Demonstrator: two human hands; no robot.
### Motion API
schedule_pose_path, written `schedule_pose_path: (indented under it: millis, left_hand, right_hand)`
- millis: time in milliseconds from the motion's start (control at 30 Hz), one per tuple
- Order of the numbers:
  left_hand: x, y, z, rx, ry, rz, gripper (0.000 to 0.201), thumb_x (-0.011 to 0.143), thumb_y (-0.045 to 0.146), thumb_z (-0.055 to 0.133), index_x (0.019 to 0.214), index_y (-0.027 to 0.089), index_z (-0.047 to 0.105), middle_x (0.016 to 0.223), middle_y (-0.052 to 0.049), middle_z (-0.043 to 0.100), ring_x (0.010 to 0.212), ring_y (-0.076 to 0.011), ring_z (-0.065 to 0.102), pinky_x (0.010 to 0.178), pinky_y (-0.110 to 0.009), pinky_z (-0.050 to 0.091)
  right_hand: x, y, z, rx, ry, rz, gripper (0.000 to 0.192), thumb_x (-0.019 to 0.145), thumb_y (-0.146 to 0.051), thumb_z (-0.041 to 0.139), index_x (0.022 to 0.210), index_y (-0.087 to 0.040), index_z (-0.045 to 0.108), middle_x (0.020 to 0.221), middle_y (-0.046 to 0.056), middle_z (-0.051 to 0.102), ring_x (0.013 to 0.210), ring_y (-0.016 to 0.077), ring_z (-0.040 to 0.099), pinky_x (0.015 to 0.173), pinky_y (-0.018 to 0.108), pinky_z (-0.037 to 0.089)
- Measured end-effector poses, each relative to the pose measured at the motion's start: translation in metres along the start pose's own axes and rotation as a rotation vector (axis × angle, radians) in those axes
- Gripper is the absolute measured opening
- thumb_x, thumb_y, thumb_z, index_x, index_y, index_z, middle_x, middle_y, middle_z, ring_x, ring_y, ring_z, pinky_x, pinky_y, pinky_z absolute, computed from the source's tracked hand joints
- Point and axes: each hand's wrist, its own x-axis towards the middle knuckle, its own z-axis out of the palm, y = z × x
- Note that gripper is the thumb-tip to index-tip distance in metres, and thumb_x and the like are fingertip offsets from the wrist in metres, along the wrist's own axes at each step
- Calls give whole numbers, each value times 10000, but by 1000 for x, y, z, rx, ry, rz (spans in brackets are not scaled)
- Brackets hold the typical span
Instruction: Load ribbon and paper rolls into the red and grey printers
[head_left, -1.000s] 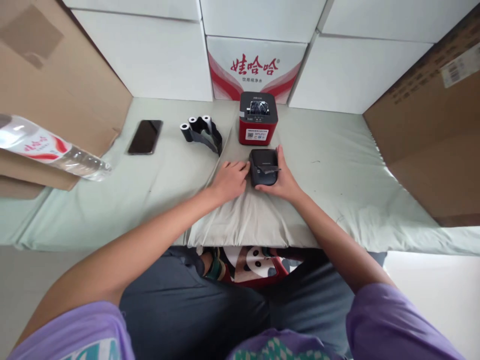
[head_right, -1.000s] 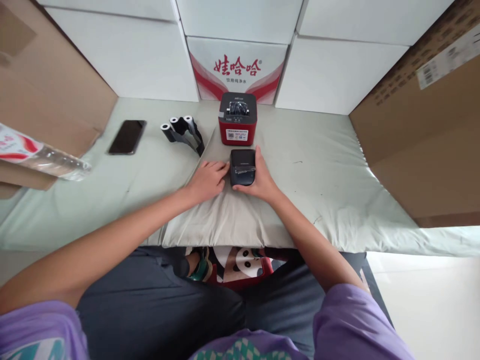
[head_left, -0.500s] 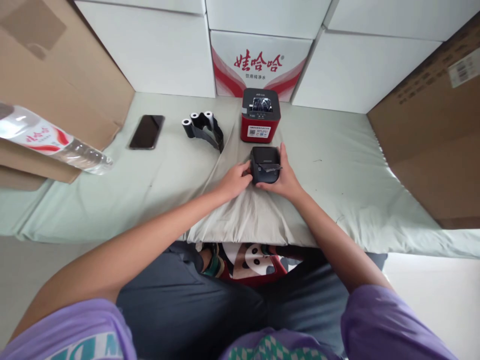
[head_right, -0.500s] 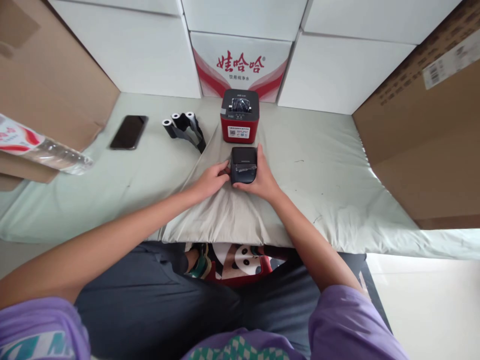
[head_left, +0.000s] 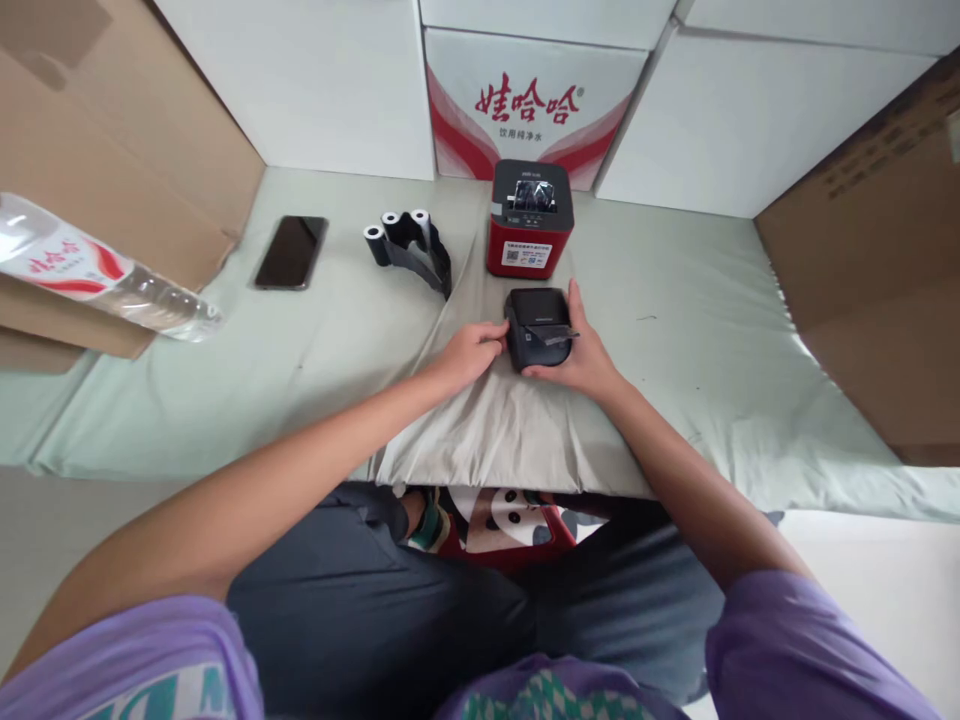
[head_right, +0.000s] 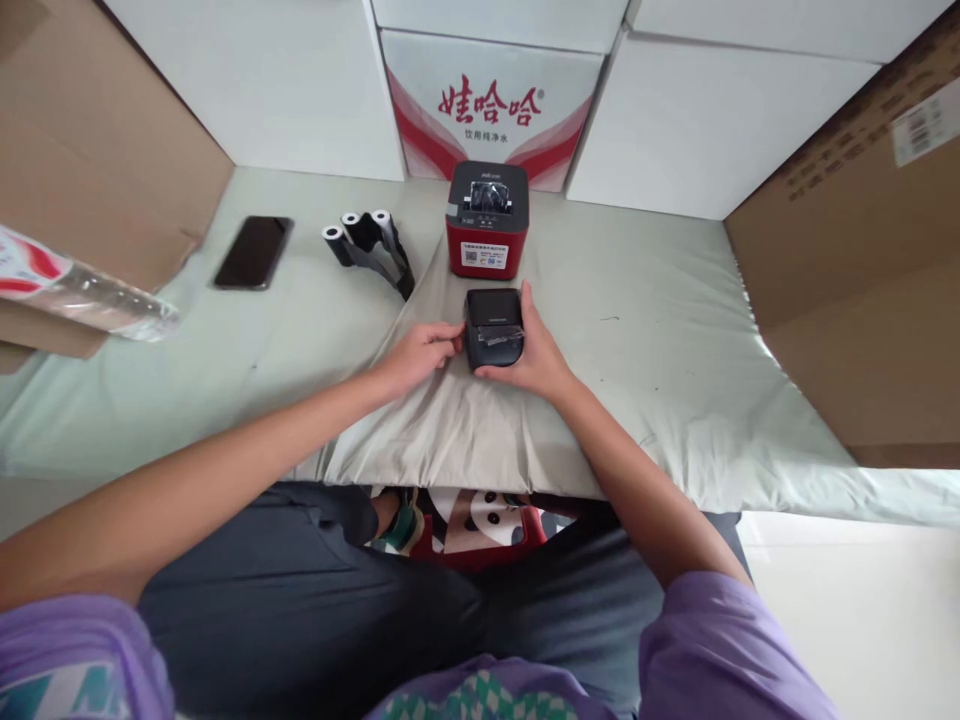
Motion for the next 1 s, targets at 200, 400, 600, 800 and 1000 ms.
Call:
schedule_pose_path:
  millis: [200,400,600,800,1000]
  left_hand:
    - [9,3,-5,-155,-41,-174,211,791,176,522,781,147,730,723,-1,616,549,-100,474,549,-245,380]
    - [8,25,-15,-160,-143,-303,218,762,116,556,847,143,755,780,-17,671,479,-68,440,509,-241,367]
    - [6,12,-18,45,-119,-123,396,884,239,581,1221,193,786,977,-36,777,690,-137,606,662,-261,499]
    - [15,7,-18,206,2,-18,550,931,331,644,1465,196,643,1345,-103,734,900,-206,711,900,-370,572]
    - [16,6,-18,173,-46,28,622,927,291,651,1540,223,570,1465,-103,676,914,-204,717,944,-396,581]
  right_hand:
    - [0,5,0,-41,-9,-33,1666,538,-835,878,1715,-182,-102,1697,248,361,1594,460,339,1296,642,287]
    - [-3,5,6,-41,17,-9,1663,565,-838,865,1701,-204,-170,1715,245,320,1612,454,303,1299,662,270]
    - [-3,5,9,-9,41,18,1695,552,-824,883,1692,-188,-198,1717,263,304,1626,449,280,1308,627,284]
    - [-1,0,5,37,9,-31,1662,567,-811,887,1699,-212,-171,1722,246,317,1620,443,301,1304,637,287]
    - [-1,-1,3,57,6,-46,1629,582,-806,883,1709,-198,-124,1724,246,312,1617,447,305,1310,642,272]
